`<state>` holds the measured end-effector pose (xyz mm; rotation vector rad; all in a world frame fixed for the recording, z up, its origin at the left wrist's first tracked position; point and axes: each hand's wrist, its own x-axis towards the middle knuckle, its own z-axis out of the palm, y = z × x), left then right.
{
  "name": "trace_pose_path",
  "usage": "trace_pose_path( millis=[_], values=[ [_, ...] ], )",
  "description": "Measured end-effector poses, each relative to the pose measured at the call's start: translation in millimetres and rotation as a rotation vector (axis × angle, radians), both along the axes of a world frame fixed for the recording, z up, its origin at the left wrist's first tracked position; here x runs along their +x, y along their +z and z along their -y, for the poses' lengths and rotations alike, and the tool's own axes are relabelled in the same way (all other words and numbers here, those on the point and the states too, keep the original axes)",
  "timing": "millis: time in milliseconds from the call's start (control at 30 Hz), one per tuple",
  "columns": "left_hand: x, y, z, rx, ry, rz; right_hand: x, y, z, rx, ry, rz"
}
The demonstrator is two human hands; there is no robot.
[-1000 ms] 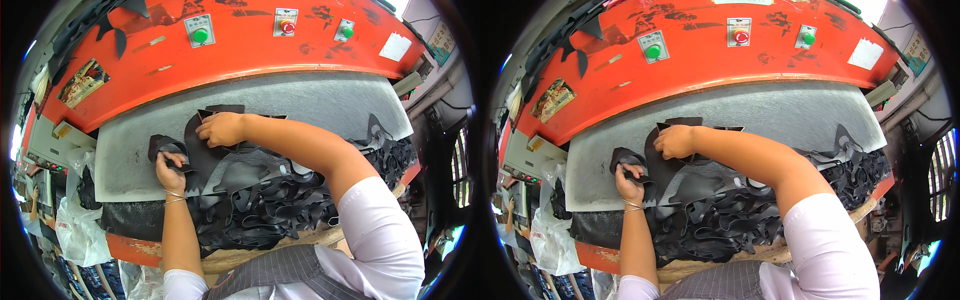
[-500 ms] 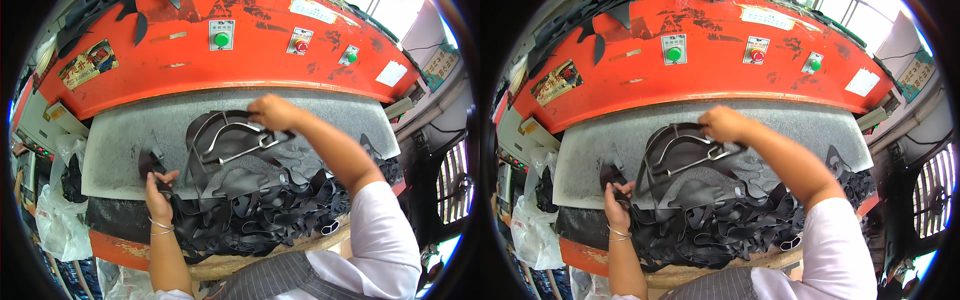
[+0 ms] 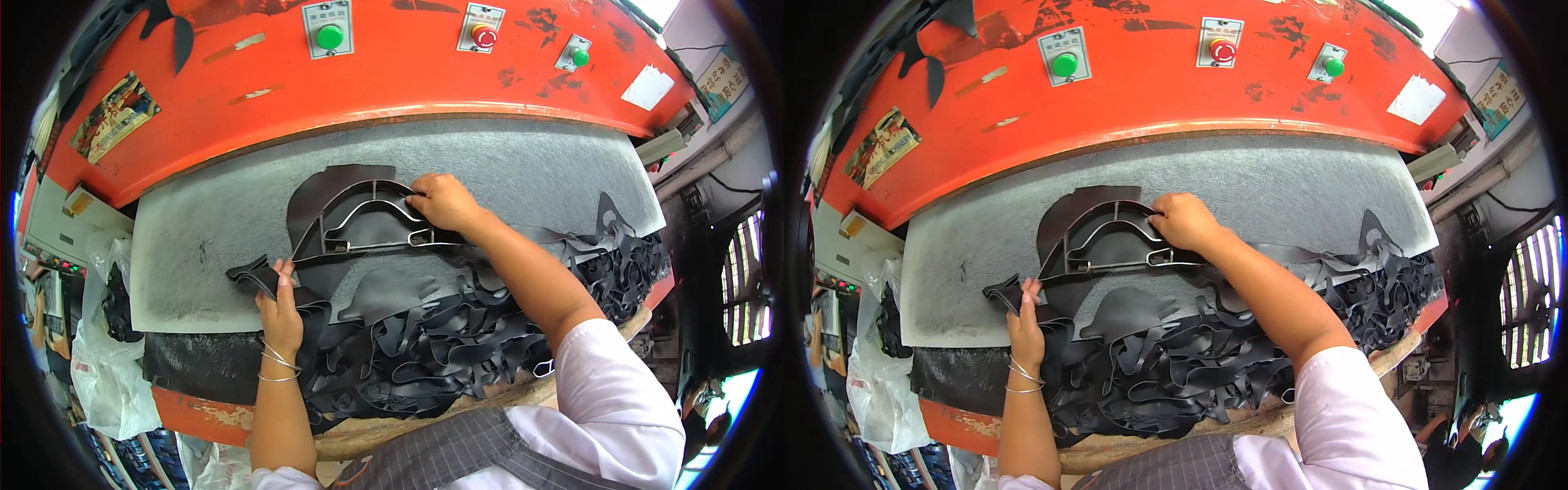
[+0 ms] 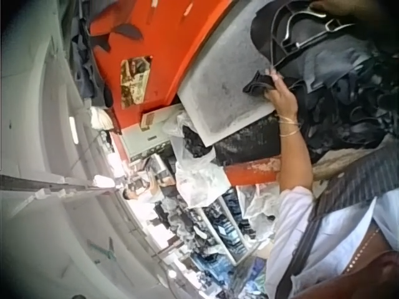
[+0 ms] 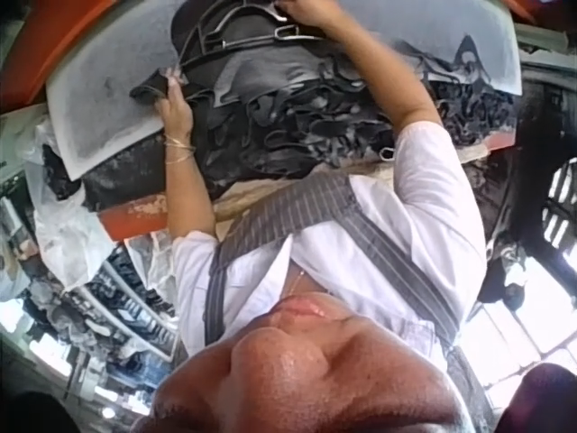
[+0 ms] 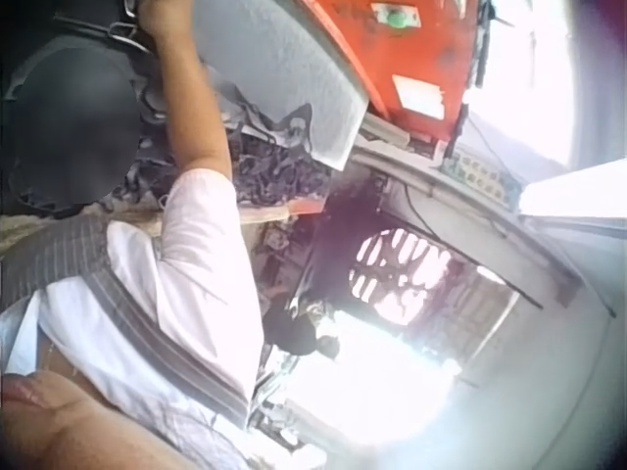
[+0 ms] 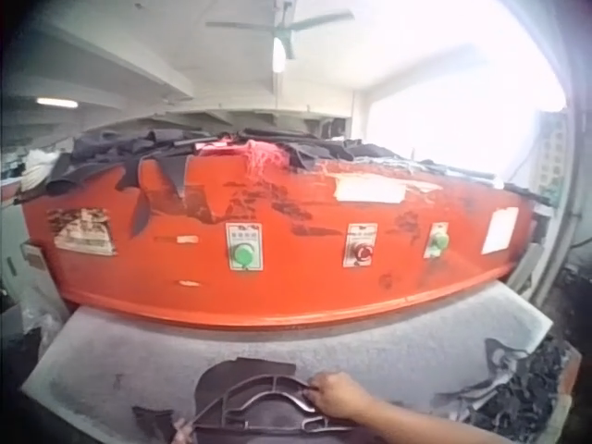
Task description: Cutting leather shapes using a hydraulic press and metal dies for shoe manufacturing.
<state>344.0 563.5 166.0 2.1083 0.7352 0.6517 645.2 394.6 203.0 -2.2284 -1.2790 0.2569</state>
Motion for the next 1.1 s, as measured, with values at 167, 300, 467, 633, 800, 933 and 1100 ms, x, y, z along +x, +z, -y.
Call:
trace_pose_path(
  millis=[167,300,467,633,800,933,1100],
  values=[
    [-8.2,3.0,2.7,-0.246,-0.02,0.168,2.2,7.3,-17.1,0.028,0.05,0.15],
    [-14.1,10.6,8.6,-0.394,-0.022,0.379,7.0,12.4,-38.5,-0.046,0.094,0.092],
    [-19.9,16.5,2.5,-0.333,-0.099,0.284,25.8,3.1,-54.5,-0.015,0.262,0.03],
    [-13.0,20.0,8.4,-0.435,-0.102,0.271,37.7,17.3,-87.2,-0.022,0.433,0.131],
    [-18.6,23.0,12.2,-0.383,-0.113,0.213,32.0,16.6,-118.3,-0.048,0.465,0.14],
    [-31.4,43.4,1.8,-0.345,-0.305,-0.089,31.3,8.7,-124.0,-0.1,0.447,0.124],
    [-37.0,52.8,-4.7,-0.254,-0.385,-0.205,33.3,11.2,-122.5,-0.085,0.375,-0.021]
  ],
)
